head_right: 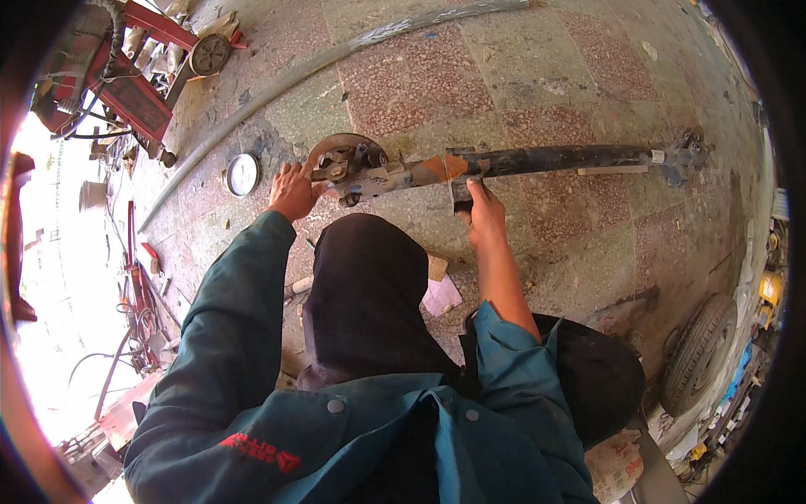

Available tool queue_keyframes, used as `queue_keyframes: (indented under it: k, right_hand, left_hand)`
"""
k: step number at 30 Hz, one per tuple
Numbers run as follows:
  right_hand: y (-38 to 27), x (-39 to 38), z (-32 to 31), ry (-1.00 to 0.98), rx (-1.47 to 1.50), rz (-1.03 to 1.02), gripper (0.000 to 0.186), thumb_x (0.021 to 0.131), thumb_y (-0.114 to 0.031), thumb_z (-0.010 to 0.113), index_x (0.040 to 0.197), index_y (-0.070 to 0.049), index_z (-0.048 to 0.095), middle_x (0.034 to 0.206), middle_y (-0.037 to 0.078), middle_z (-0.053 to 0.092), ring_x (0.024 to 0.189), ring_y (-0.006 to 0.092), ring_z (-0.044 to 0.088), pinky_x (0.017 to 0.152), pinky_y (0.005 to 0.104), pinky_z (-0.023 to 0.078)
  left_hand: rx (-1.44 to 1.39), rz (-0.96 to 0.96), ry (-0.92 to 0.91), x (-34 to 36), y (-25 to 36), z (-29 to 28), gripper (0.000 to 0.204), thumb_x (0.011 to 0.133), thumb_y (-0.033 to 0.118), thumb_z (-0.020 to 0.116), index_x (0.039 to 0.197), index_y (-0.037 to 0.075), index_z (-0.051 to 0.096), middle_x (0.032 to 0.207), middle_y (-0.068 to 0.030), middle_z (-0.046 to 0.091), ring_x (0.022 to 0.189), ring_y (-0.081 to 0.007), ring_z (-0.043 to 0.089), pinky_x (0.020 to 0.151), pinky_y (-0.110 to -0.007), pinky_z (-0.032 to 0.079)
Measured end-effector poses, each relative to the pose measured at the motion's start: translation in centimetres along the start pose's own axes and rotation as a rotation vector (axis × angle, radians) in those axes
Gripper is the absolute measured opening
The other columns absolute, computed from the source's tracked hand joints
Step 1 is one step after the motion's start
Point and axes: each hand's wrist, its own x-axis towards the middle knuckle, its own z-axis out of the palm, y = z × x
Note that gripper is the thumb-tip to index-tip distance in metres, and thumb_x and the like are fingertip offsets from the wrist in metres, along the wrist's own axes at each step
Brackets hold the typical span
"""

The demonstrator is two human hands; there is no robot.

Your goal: The person sits on the floor of a workshop and uses a small metal tool to scrape and clean a circular metal component attached to a long rod. The person repeatedly scrapes the surface and adjusts their grip on the tool and the part throughout the clip.

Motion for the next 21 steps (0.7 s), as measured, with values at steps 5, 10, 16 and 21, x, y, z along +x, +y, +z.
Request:
queue_keyframes:
  k: [5, 10, 16, 21]
  right_hand:
    - [0.1, 0.3, -0.1, -0.013, -0.003, 0.01, 0.077, 0.111, -0.044, 0.076, 0.173, -0.007, 0.048, 0.18, 0.019, 0.04, 0.161, 0.0418, 0.045, 0.122, 0.0614, 0.055]
    - [0.1, 0.5, -0.2, -0.015, -0.01, 0.019, 0.078, 0.111, -0.044, 0.076, 0.174, -0.008, 0.046, 0.18, 0.02, 0.038, 0.161, 0.0424, 0.044, 0.126, 0.0624, 0.056]
    - [-0.7, -0.7, 0.3, 0.016, -0.04, 0.036, 0.077, 0.112, -0.044, 0.075, 0.174, -0.008, 0.046, 0.18, 0.02, 0.039, 0.159, 0.0437, 0.047, 0.126, 0.0629, 0.057]
    - [-0.5, -0.4, 0.2, 0.014, -0.037, 0.02, 0.077, 0.111, -0.045, 0.076, 0.173, -0.008, 0.048, 0.178, 0.02, 0.042, 0.157, 0.0428, 0.049, 0.124, 0.0621, 0.058]
  left_hand:
    - [0.012, -0.003, 0.005, 0.0, 0.1, -0.1, 0.082, 0.106, 0.061, 0.072, 0.169, 0.013, 0.05, 0.129, -0.0138, 0.071, 0.13, -0.0358, 0.06, 0.108, -0.052, 0.046]
    - [-0.008, 0.0, 0.006, 0.1, 0.0, -0.1, 0.082, 0.106, 0.061, 0.072, 0.169, 0.013, 0.05, 0.13, -0.0144, 0.071, 0.129, -0.0365, 0.061, 0.108, -0.052, 0.046]
    - [-0.016, 0.011, 0.02, 0.0, -0.1, 0.1, 0.084, 0.106, 0.061, 0.072, 0.17, 0.012, 0.049, 0.129, -0.0154, 0.071, 0.129, -0.0372, 0.061, 0.108, -0.053, 0.046]
    - [-0.004, 0.011, 0.034, 0.1, -0.2, 0.3, 0.085, 0.105, 0.062, 0.073, 0.17, 0.012, 0.048, 0.129, -0.0154, 0.072, 0.13, -0.0371, 0.061, 0.108, -0.053, 0.046]
